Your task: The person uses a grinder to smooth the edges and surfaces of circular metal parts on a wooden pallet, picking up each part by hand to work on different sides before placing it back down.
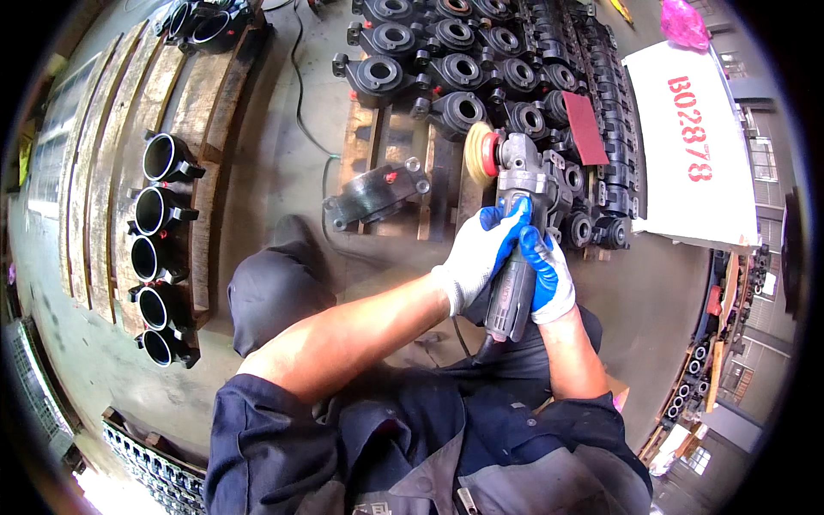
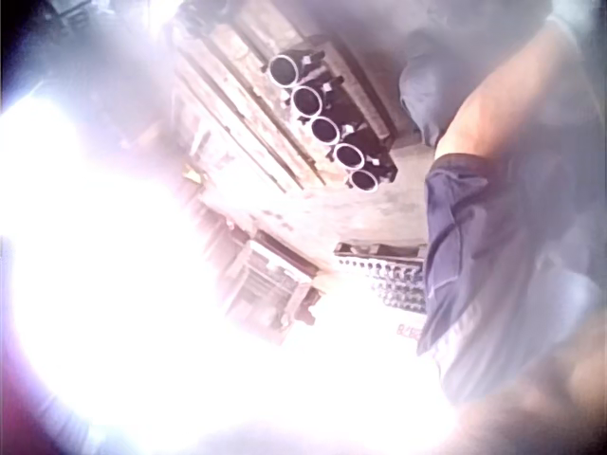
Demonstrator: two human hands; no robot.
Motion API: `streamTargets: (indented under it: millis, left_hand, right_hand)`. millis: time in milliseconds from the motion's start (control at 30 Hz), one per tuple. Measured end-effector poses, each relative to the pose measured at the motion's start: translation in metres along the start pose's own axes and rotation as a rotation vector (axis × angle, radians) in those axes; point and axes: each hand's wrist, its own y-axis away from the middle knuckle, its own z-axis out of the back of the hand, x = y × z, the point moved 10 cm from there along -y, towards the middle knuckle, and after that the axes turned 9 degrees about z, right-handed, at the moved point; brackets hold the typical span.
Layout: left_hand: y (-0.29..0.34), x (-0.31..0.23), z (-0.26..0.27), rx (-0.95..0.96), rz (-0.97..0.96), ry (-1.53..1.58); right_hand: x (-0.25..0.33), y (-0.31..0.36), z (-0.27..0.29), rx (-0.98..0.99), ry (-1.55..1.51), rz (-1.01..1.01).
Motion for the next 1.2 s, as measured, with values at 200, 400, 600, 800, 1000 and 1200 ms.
streamTargets:
  millis: [200, 400, 600, 800, 1000, 1200]
  left_hand:
    - [0.007, -0.008, 0.015, -0.104, -0.055, 0.021]
    - [0.004, -0.003, 0.033, -0.194, -0.035, -0.056]
    - [-0.001, -0.005, 0.02, -0.102, -0.101, 0.025]
    - [-0.01, -0.012, 0.028, -0.193, -0.132, -0.214]
    - [-0.012, -0.008, 0.027, -0.106, -0.038, 0.073]
    - [-0.018, -0.001, 0.026, -0.078, -0.101, 0.332]
  right_hand:
    - [-0.009, -0.002, -0.011, -0.003, 0.004, -0.04]
    - [-0.022, -0.001, -0.01, -0.018, 0.034, -0.066]
    - [-0.017, -0.005, 0.001, -0.007, 0.081, 0.041]
    - [-0.013, -0.005, -0.006, -0.012, 0.051, 0.007]
    - [-0.003, -0.017, -0.019, 0.081, 0.315, 0.164]
    - [-0.018, -0.037, -0.025, 0.179, 0.054, 0.059]
